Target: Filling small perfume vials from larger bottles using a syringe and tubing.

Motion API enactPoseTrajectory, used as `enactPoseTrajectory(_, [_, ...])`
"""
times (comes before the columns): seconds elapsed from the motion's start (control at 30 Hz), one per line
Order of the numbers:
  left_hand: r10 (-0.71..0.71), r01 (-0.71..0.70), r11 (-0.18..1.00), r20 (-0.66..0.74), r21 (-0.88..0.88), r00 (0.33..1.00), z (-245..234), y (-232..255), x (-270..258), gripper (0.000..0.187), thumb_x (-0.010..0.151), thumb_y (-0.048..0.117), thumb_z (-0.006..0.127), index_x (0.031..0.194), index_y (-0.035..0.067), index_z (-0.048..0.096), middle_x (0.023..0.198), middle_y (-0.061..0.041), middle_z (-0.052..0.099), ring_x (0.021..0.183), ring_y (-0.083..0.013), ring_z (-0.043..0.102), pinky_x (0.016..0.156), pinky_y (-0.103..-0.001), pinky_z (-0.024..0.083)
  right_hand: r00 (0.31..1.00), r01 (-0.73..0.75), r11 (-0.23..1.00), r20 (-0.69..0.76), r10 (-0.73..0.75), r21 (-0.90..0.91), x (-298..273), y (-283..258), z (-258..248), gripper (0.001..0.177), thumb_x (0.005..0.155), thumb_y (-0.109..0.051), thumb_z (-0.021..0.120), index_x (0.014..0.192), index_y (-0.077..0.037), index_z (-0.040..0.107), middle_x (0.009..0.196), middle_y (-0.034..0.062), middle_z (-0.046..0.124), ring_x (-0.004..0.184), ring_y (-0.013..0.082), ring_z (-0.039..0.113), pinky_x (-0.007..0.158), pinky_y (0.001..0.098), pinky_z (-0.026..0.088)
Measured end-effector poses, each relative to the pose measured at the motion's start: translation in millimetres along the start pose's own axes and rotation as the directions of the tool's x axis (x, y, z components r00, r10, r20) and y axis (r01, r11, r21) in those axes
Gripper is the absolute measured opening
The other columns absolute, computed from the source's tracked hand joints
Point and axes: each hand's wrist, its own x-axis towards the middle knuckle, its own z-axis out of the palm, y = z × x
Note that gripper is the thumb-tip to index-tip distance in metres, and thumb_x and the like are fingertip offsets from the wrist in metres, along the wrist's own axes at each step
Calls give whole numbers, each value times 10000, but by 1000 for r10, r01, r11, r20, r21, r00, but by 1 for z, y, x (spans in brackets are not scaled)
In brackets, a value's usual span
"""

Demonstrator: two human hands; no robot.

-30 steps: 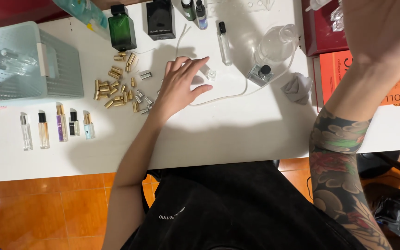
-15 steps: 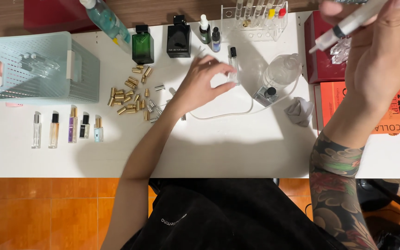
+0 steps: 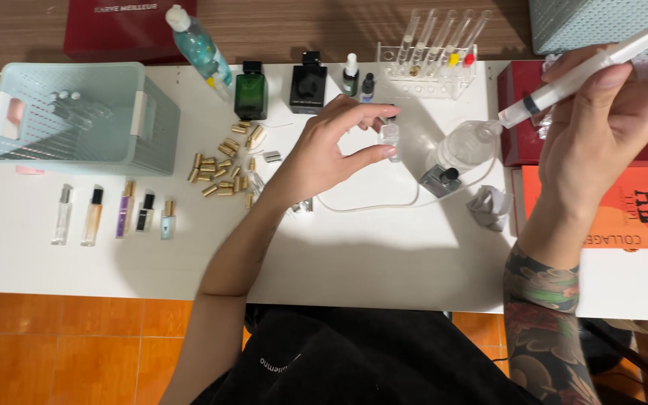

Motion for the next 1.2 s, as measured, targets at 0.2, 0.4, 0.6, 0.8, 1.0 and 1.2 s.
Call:
enactPoseTrajectory(0.2, [19, -20, 999, -34, -27, 999, -7, 1, -1, 430, 907, 238, 855, 1291, 148, 684, 1110, -35, 670, 1057, -159, 653, 952, -313, 546, 998, -48, 998, 31, 46, 37, -7, -14, 37, 516, 1213, -48, 601, 1604, -104, 270, 999, 133, 591, 821, 246, 611, 745, 318, 504])
enactPoseTrajectory(0.4, [46, -49, 998, -65, -33, 997, -8, 9, -3, 335, 915, 234, 853, 1215, 140, 737, 1056, -15, 704, 1055, -161, 658, 923, -303, 538, 997, -67, 997, 52, 65, 26, 0, -28, 63, 582, 1171, -8, 681, 1561, -130, 267, 954, 94, 590, 795, 237, 633, 706, 315, 511])
enactPoseTrajectory(0.6, [17, -19, 999, -71, -27, 997, -8, 11, -3, 317, 884, 235, 869, 1158, 123, 756, 1031, -23, 704, 1006, -161, 658, 881, -303, 546, 994, -48, 993, 90, 58, -111, -11, -17, 58, 529, 1116, 3, 746, 1474, -105, 372, 1028, 112, 602, 867, 234, 667, 780, 324, 561])
enactPoseTrajectory(0.8, [29, -31, 999, -67, -39, 997, -7, 12, -4, 336, 873, 230, 884, 1152, 93, 755, 1040, -35, 704, 1012, -162, 655, 896, -304, 554, 994, -72, 991, 73, 81, -110, -17, -11, 58, 565, 1107, 24, 760, 1508, -85, 377, 1097, 114, 600, 941, 224, 679, 881, 311, 571])
enactPoseTrajectory(1.0, [50, -53, 997, -52, -48, 997, -8, 13, -3, 326, 877, 220, 881, 1144, 86, 750, 1062, -33, 735, 1035, -169, 650, 908, -308, 553, 995, -94, 994, 28, 96, -59, -6, -28, 77, 596, 1097, 21, 749, 1524, -78, 346, 1145, 72, 573, 942, 191, 680, 853, 275, 552])
enactPoseTrajectory(1.2, [-1, 0, 999, -20, -53, 1000, -10, 17, -4, 324, 865, 218, 887, 1138, 94, 764, 1018, -29, 719, 1003, -160, 659, 865, -302, 556, 990, -139, 987, 9, 141, -80, -8, -15, 73, 609, 1065, 44, 768, 1503, -21, 351, 1239, 131, 533, 973, 190, 683, 855, 262, 554])
